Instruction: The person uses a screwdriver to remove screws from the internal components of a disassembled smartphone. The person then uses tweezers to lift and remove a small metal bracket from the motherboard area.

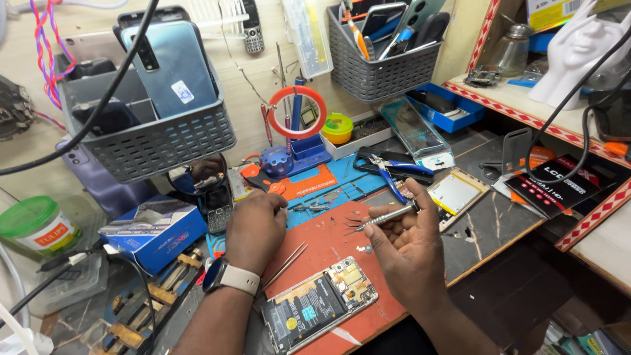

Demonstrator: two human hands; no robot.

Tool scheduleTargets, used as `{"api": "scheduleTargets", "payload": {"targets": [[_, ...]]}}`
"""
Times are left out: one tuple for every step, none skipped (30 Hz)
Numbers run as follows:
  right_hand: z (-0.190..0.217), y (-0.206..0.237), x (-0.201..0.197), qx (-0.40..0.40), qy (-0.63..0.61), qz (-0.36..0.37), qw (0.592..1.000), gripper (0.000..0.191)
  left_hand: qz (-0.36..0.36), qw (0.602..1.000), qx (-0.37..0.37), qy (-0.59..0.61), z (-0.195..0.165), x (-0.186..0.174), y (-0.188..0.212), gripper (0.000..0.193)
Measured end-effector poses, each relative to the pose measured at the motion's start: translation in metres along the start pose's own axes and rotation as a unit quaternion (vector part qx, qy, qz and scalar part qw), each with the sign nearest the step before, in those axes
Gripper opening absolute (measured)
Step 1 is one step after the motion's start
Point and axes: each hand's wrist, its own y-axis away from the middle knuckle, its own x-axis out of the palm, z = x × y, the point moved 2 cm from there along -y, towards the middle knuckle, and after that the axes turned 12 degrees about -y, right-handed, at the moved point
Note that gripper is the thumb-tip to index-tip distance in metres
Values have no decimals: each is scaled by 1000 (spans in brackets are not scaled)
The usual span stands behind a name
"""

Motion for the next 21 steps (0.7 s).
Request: {"api": "scheduleTargets", "payload": {"targets": [[-2, 0, -1, 6, 5, -3, 1000, 82, 0, 1000, -12, -2, 0, -2, -1, 16], [-3, 1, -3, 13, 11, -6, 1000, 82, 7, 1000, -1, 7, -3, -4, 0, 16], [-4, 1, -4, 20, 17, -7, 1000, 82, 13, 1000, 9, 16, -7, -6, 0, 18], [-6, 1, -5, 17, 8, -4, 1000, 81, 18, 999, 20, 25, -11, -9, 1, 21], [-7, 0, -6, 13, 0, 0, 1000, 79, 49, 997, 45, 47, -16, -12, 3, 22], [-7, -1, -8, 10, -8, 4, 1000, 78, 78, 992, 71, 70, -21, -14, 7, 23], [-5, -2, -11, 27, -41, 11, 999, 72, 106, 985, 97, 94, -27, -17, 10, 23], [-2, -2, -16, 45, -74, 19, 996, 67, 106, 981, 131, 101, -32, -20, 13, 24], [3, -2, -20, 62, -106, 28, 992, 63, 103, 975, 164, 107, -37, -25, 15, 24], [9, -1, -27, 106, -22, 38, 993, 56, 100, 969, 194, 112, -40, -30, 17, 25], [16, 2, -32, 150, 62, 48, 986, 50, 155, 967, 178, 96, -40, -32, 20, 28], [22, 4, -33, 192, 147, 57, 969, 45, 212, 960, 161, 84, -40, -34, 22, 31], [25, 7, -30, 215, 273, 93, 933, 47, 267, 949, 148, 74, -40, -35, 24, 34], [31, 11, -27, 230, 395, 126, 880, 50, 315, 936, 136, 78, -39, -38, 26, 36], [36, 15, -22, 239, 510, 157, 811, 55, 362, 920, 125, 81, -38, -39, 29, 38], [40, 17, -14, 242, 513, 179, 804, 65, 407, 902, 114, 84, -36, -40, 33, 40], [43, 19, -5, 245, 515, 200, 797, 76, 401, 904, 127, 79, -36, -41, 35, 42], [46, 19, 4, 246, 518, 220, 789, 88, 394, 906, 140, 73, -37, -41, 35, 44], [50, 19, 11, 233, 514, 222, 795, 90, 386, 907, 153, 65, -37, -41, 35, 47], [52, 19, 18, 219, 510, 224, 801, 93, 380, 909, 163, 59, -37, -39, 33, 48], [52, 18, 23, 206, 504, 227, 808, 96, 374, 910, 174, 52, -38, -37, 33, 49]]}}
